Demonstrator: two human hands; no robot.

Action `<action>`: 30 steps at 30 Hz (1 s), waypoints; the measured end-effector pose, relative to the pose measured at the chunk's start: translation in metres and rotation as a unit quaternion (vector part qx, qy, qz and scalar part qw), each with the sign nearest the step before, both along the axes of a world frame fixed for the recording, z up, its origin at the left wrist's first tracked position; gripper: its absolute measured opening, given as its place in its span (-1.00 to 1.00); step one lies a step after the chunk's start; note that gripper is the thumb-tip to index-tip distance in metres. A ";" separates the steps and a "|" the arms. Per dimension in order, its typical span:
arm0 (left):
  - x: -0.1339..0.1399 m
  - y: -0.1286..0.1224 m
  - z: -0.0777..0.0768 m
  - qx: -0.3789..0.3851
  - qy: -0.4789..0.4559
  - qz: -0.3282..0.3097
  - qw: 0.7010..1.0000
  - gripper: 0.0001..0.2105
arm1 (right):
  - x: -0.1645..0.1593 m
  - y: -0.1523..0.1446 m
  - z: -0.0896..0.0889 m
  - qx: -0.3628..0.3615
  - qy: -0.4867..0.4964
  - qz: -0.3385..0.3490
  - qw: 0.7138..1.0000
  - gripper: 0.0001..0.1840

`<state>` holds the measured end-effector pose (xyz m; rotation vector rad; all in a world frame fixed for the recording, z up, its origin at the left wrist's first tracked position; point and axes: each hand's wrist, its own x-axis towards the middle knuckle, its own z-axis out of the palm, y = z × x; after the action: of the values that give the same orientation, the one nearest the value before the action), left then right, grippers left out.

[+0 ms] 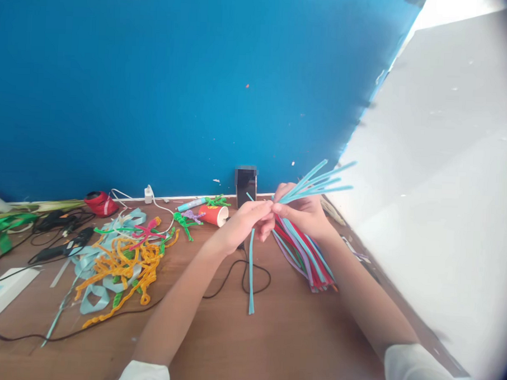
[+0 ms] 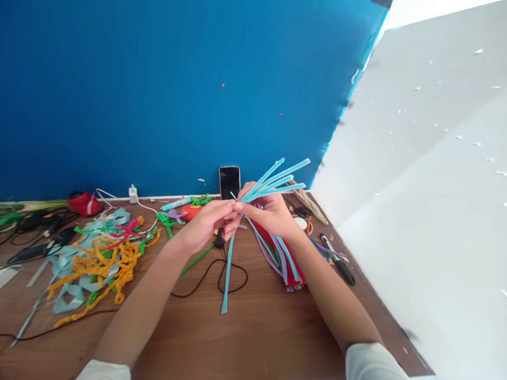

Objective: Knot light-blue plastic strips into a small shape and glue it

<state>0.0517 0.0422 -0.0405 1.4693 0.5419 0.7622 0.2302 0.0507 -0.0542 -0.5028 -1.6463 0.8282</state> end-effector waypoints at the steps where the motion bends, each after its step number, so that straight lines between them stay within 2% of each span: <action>1: 0.000 0.000 0.000 0.002 -0.001 0.003 1.000 -0.61 | 0.000 -0.001 0.001 -0.007 0.002 0.003 1.000 -0.79; 5: 0.001 0.003 -0.001 0.051 0.001 0.029 0.998 -0.59 | -0.003 -0.004 0.003 -0.045 0.014 0.006 0.999 -0.81; 8: 0.001 0.006 -0.001 0.081 0.011 0.029 0.996 -0.59 | -0.001 -0.004 0.002 -0.071 0.016 0.051 0.996 -0.76; 10: 0.000 0.007 -0.001 0.089 0.035 0.031 0.995 -0.60 | 0.002 -0.002 0.002 -0.055 -0.005 0.056 0.997 -0.77; 15: 0.001 0.009 -0.003 0.101 0.100 0.060 0.988 -0.59 | 0.010 0.002 0.002 0.016 -0.072 -0.026 0.997 -0.75; 18: 0.003 0.011 -0.006 0.092 0.109 0.081 0.986 -0.60 | 0.009 0.004 0.002 0.014 -0.081 -0.073 0.994 -0.79; 20: 0.002 0.013 -0.007 0.096 0.116 0.103 0.983 -0.62 | 0.007 0.005 0.002 0.000 -0.087 -0.076 0.993 -0.84; 25: -0.009 0.009 0.006 0.156 0.168 0.131 0.965 -0.67 | 0.004 0.004 0.008 -0.007 -0.077 -0.060 0.995 -0.87; 30: -0.020 0.000 0.022 0.198 0.217 0.109 0.950 -0.70 | 0.001 -0.011 0.024 0.008 -0.098 -0.062 0.993 -0.91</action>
<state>0.0315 0.0421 -0.0184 1.9943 0.9371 0.7483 0.2310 0.0396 -0.0303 -0.6850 -1.7809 0.6902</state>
